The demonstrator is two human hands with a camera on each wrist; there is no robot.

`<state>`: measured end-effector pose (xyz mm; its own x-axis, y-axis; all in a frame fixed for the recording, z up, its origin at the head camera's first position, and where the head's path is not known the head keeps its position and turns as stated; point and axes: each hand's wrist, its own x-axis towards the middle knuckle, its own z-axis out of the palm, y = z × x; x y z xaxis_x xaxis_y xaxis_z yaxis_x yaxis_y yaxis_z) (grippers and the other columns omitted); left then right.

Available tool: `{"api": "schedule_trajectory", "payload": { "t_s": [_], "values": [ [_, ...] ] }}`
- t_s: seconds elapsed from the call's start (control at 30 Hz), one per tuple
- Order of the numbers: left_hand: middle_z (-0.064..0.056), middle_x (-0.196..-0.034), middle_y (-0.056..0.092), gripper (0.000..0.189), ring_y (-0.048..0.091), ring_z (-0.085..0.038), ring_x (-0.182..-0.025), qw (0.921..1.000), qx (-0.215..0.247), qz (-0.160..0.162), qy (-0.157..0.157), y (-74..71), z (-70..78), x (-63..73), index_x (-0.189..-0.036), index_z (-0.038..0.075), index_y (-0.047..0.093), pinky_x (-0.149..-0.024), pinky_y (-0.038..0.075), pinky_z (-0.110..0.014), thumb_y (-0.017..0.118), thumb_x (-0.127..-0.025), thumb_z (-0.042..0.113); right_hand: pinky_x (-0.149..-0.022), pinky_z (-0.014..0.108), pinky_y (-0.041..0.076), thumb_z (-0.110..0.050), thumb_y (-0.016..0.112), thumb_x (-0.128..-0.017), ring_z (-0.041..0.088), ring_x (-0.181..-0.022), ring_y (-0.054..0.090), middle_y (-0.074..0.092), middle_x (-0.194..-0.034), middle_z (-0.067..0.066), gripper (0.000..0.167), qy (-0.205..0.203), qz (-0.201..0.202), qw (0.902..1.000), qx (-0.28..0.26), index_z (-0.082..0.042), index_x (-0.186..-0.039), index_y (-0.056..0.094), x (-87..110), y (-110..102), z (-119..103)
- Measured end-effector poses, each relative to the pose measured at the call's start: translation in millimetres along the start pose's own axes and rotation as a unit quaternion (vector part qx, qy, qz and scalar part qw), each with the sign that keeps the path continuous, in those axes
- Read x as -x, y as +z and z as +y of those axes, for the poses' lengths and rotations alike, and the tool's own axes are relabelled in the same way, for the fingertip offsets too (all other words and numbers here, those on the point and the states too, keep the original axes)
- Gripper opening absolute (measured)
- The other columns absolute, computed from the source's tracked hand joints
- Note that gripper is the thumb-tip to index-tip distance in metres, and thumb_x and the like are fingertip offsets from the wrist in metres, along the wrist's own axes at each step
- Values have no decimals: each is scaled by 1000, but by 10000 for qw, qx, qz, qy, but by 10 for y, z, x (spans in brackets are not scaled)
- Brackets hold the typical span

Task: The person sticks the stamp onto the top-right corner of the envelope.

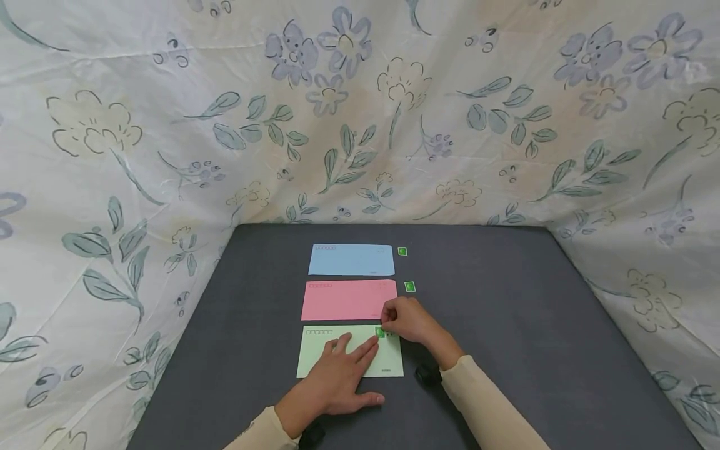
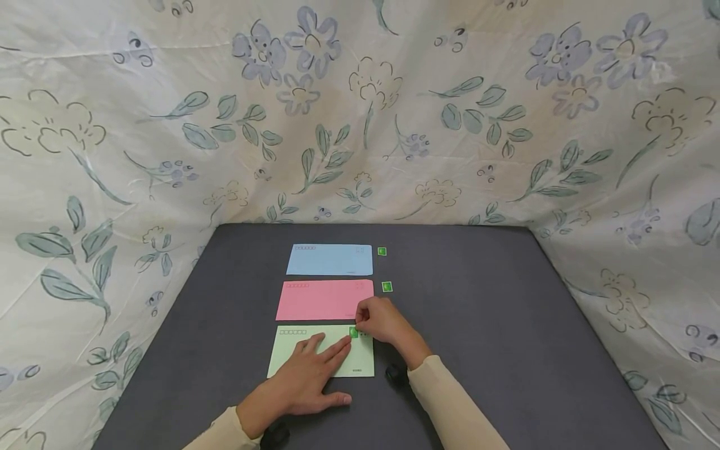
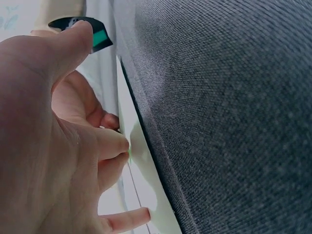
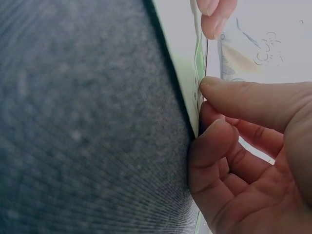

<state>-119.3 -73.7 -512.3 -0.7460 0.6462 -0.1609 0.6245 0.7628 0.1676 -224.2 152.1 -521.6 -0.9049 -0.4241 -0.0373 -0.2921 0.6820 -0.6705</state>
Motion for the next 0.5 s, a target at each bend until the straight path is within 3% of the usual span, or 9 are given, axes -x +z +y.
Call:
{"api": "schedule_trajectory", "payload": {
  "t_s": [0.5],
  "values": [
    [6, -178, 26, 96, 37, -42, -155, 10000, 51, 60, 41, 2, -20, 23, -172, 17, 36, -117, 39, -62, 45, -101, 82, -59, 29, 49, -6, 85, -93, 14, -68, 58, 63, -75, -4, 18, 52, 17, 9995, -301, -16, -84, 73, 5, -3, 55]
  ]
}}
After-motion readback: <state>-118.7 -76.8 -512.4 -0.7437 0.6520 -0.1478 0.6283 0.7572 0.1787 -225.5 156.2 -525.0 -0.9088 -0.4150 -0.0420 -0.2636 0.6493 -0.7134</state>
